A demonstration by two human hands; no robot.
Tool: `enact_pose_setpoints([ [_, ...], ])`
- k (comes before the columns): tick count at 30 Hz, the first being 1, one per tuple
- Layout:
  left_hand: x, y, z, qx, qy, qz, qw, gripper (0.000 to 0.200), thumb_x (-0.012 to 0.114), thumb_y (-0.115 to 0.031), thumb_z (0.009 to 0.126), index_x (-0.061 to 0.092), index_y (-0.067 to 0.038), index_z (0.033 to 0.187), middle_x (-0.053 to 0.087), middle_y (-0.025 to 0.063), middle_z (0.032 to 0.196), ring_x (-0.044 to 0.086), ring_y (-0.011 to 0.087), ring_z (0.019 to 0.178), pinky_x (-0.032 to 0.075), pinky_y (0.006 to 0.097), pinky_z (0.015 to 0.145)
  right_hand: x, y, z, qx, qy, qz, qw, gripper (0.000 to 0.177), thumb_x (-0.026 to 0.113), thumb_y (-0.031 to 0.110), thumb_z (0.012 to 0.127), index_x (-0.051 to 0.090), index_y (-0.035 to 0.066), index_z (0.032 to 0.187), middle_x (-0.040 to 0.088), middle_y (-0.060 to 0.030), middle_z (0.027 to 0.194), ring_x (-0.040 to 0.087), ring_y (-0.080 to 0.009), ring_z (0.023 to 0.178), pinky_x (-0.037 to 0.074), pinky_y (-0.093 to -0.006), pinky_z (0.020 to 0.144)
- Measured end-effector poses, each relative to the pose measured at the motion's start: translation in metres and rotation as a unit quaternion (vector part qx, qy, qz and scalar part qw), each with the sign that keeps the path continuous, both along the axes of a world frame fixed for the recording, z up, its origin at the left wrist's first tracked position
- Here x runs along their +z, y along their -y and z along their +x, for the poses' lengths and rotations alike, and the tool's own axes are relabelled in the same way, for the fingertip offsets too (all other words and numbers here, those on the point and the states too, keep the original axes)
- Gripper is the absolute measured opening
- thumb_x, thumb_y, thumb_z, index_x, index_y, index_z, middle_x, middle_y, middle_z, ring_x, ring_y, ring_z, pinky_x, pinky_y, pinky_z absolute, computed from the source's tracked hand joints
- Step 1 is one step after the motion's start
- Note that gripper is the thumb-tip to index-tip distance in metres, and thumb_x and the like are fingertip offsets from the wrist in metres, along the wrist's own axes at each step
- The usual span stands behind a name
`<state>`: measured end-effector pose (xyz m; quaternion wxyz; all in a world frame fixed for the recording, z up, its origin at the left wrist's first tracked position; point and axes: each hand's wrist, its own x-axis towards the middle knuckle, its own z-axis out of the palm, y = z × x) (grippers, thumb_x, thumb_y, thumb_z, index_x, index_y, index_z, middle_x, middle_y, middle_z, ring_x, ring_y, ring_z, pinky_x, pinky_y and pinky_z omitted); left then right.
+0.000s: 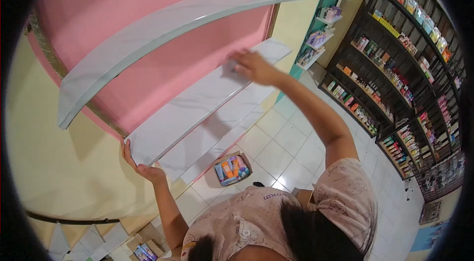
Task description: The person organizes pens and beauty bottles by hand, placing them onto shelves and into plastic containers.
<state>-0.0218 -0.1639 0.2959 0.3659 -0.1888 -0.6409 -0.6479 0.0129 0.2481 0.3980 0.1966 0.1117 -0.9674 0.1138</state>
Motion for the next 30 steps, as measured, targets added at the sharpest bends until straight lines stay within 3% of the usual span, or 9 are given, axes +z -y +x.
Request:
enact_pose_setpoints([
  [7,-0.004,-0.006,-0.002,-0.002,0.000,0.023,1.000,0.085,0.020,-0.070,0.089,0.039,0.000,0.134,0.039,0.0157,0.137,0.039,0.0307,0.127,0.033,0.0464,0.104,-0.003,0.076,0.022,0.154,-0.002,-0.018,0.988,0.048,0.041,0.039,0.096,0.044,0.010,0.135,0.042,-0.0138,0.140,0.033,-0.0332,0.134,0.026,-0.0502,0.109],
  [10,-0.006,-0.006,-0.005,0.003,-0.006,0.031,0.999,0.087,0.019,-0.071,0.088,0.038,0.000,0.135,0.039,0.0156,0.137,0.039,0.0306,0.127,0.033,0.0456,0.104,0.004,-0.022,0.006,0.001,0.008,-0.117,0.993,0.040,0.047,0.028,0.093,0.053,0.009,0.127,0.048,-0.0140,0.134,0.039,-0.0334,0.129,0.032,-0.0468,0.106],
  [12,-0.005,-0.005,-0.004,0.013,0.000,0.018,1.000,0.089,0.019,-0.072,0.087,0.038,0.000,0.136,0.039,0.0155,0.138,0.040,0.0303,0.127,0.034,0.0451,0.104,-0.005,-0.124,-0.003,-0.138,-0.032,-0.007,0.990,0.036,0.051,0.023,0.088,0.058,0.005,0.118,0.051,-0.0157,0.130,0.045,-0.0352,0.121,0.037,-0.0476,0.100],
  [13,-0.004,-0.004,-0.003,0.018,0.001,0.013,1.000,0.089,0.019,-0.073,0.087,0.037,0.000,0.136,0.038,0.0155,0.138,0.040,0.0302,0.127,0.034,0.0449,0.104,0.008,-0.128,-0.002,-0.185,-0.086,0.142,0.969,0.034,0.054,0.022,0.086,0.060,0.003,0.113,0.053,-0.0173,0.127,0.049,-0.0363,0.117,0.039,-0.0487,0.097],
  [19,-0.007,-0.011,-0.006,0.004,-0.015,0.061,0.998,0.090,0.016,-0.069,0.089,0.037,0.006,0.134,0.038,0.0205,0.138,0.039,0.0329,0.128,0.033,0.0452,0.106,0.001,0.011,0.040,-0.043,-0.022,-0.005,0.999,0.066,0.055,0.046,0.087,0.042,0.003,0.136,0.043,-0.0170,0.139,0.035,-0.0386,0.131,0.024,-0.0524,0.109],
  [25,-0.015,0.000,-0.004,-0.024,0.016,0.023,0.999,0.094,0.021,-0.073,0.087,0.021,0.000,0.145,0.026,0.0165,0.149,0.027,0.0308,0.137,0.023,0.0442,0.112,-0.002,-0.124,0.000,-0.371,0.016,-0.075,0.925,0.054,0.052,0.038,0.087,0.051,0.002,0.127,0.051,-0.0183,0.131,0.049,-0.0402,0.118,0.035,-0.0552,0.099],
  [27,-0.005,0.004,0.005,-0.037,0.029,-0.014,0.999,0.094,0.019,-0.072,0.088,0.013,0.001,0.147,0.021,0.0156,0.152,0.020,0.0295,0.140,0.016,0.0433,0.114,-0.030,-0.125,-0.017,-0.400,-0.123,0.116,0.901,0.049,0.051,0.034,0.085,0.053,0.002,0.123,0.055,-0.0170,0.125,0.054,-0.0389,0.110,0.042,-0.0542,0.091],
  [29,-0.008,0.004,0.004,-0.052,0.028,-0.008,0.998,0.092,0.019,-0.069,0.090,0.009,0.003,0.146,0.018,0.0177,0.152,0.017,0.0313,0.141,0.015,0.0434,0.114,-0.006,-0.027,-0.018,-0.195,-0.001,-0.060,0.979,0.046,0.051,0.011,0.078,0.055,0.009,0.124,0.058,-0.0166,0.115,0.054,-0.0381,0.105,0.041,-0.0517,0.090],
  [30,-0.003,0.000,0.005,-0.067,0.028,0.006,0.997,0.092,0.018,-0.070,0.089,0.008,0.001,0.147,0.016,0.0158,0.153,0.016,0.0310,0.141,0.014,0.0433,0.114,-0.032,0.026,-0.034,-0.157,-0.082,0.005,0.984,0.046,0.052,0.009,0.076,0.054,0.005,0.123,0.056,-0.0194,0.117,0.052,-0.0393,0.107,0.039,-0.0501,0.093],
])
